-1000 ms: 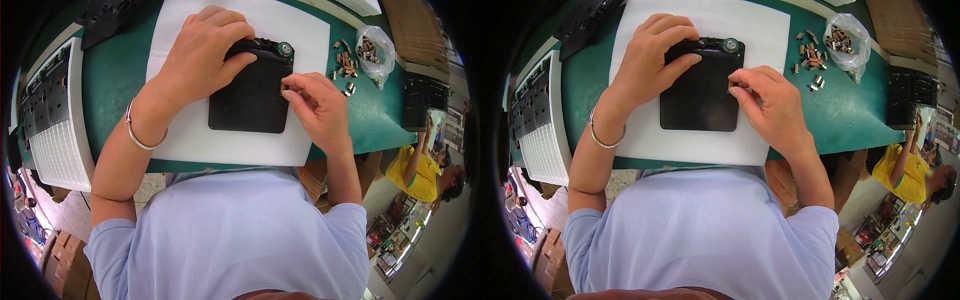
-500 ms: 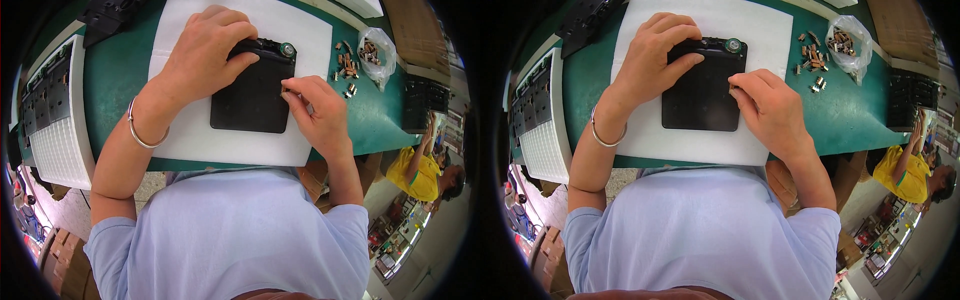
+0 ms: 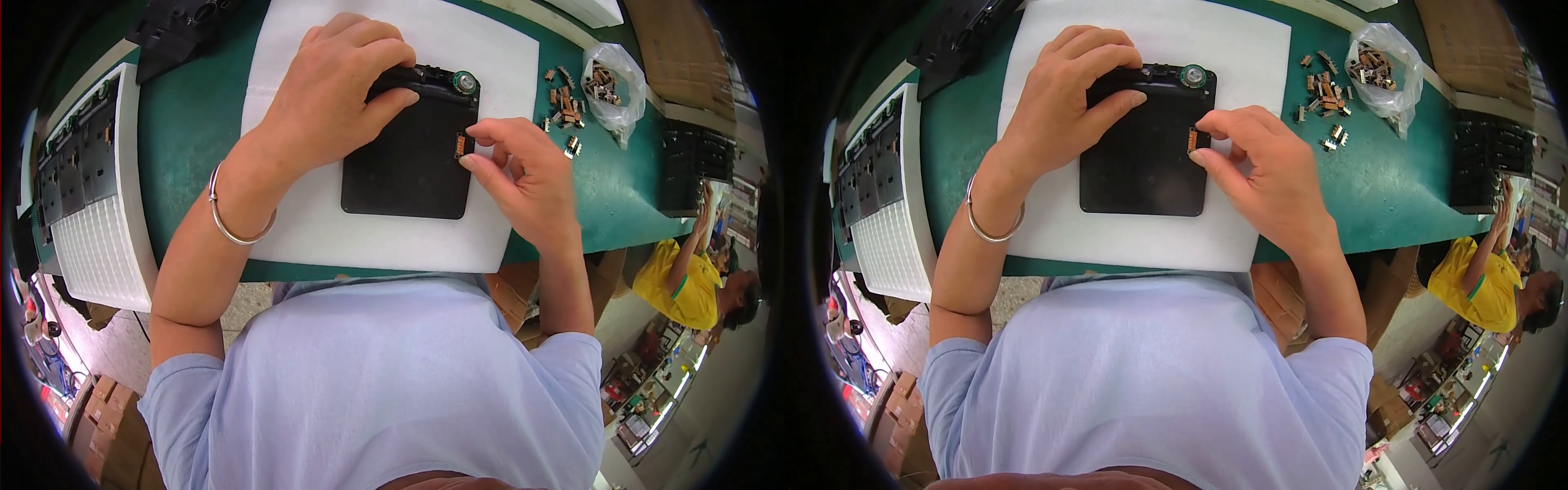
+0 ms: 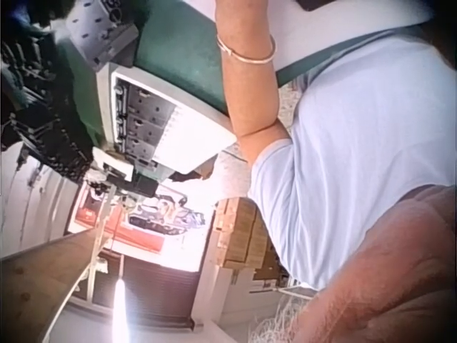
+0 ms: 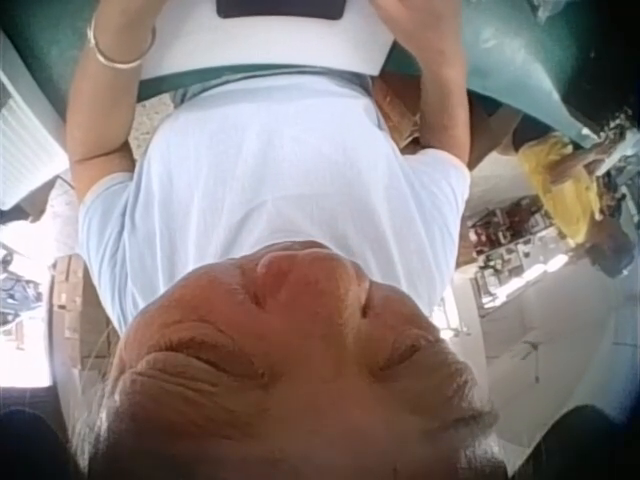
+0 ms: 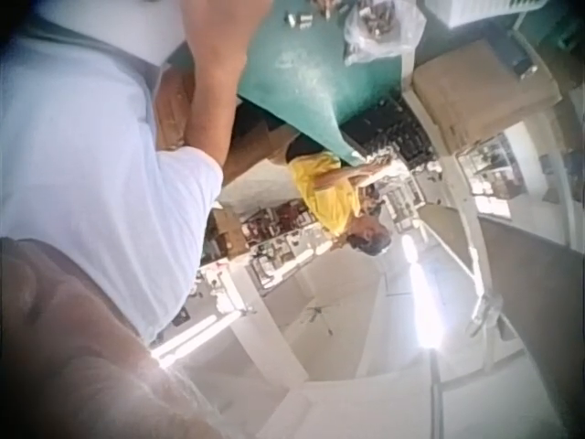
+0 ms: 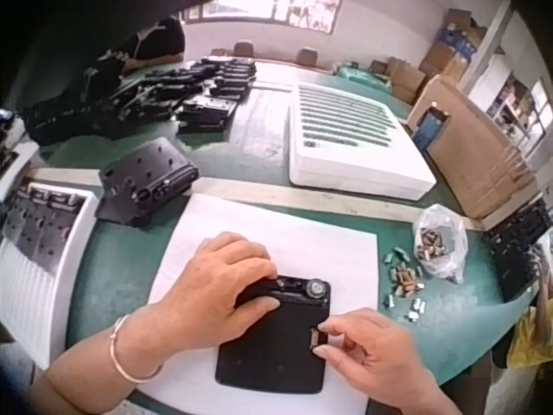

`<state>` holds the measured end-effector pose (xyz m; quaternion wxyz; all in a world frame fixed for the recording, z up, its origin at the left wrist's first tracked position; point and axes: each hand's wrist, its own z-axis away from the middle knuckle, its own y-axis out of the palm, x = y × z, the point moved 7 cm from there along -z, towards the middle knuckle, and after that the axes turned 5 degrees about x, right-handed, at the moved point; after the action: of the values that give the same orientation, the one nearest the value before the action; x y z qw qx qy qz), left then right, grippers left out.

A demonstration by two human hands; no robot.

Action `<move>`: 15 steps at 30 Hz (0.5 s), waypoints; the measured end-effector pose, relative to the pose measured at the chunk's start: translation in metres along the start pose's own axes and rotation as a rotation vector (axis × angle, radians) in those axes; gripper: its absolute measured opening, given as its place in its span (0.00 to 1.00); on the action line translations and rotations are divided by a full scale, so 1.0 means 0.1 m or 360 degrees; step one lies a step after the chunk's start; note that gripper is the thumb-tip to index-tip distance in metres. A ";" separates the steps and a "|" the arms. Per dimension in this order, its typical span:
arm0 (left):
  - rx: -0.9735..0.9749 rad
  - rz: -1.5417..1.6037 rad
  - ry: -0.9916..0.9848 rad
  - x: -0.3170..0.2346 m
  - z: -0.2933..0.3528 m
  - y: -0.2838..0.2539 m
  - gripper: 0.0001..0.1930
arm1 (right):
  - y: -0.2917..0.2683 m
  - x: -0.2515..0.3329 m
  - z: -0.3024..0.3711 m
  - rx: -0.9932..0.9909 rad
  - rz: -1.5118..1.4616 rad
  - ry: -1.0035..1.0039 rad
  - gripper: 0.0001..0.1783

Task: The person assembles small components into a plastic housing by hand at a factory workstation.

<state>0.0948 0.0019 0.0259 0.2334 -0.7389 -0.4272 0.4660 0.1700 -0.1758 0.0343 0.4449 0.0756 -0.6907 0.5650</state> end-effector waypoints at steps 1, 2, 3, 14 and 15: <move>0.0009 0.0011 -0.0010 0.01 -0.01 0.00 0.13 | 0.03 0.01 -0.02 -0.0003 -0.0018 -0.0016 0.13; 0.0017 0.0022 -0.0019 0.03 -0.02 0.00 0.13 | 0.04 0.02 -0.04 -0.0007 -0.0034 -0.0034 0.12; 0.0017 0.0020 -0.0018 0.03 -0.02 0.00 0.13 | 0.05 0.03 -0.04 -0.0009 -0.0035 -0.0036 0.12; 0.0066 0.0094 -0.0059 -0.01 -0.01 0.03 0.15 | 0.05 0.01 0.09 -0.0101 -0.0007 -0.0179 0.15; 0.0083 0.0050 -0.0067 -0.02 0.01 0.03 0.16 | 0.06 0.03 0.09 -0.0091 -0.0034 -0.0256 0.15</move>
<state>0.0950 -0.0018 0.0241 0.2362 -0.7292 -0.4079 0.4961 0.1601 -0.1807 0.0326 0.3960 0.1154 -0.7392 0.5324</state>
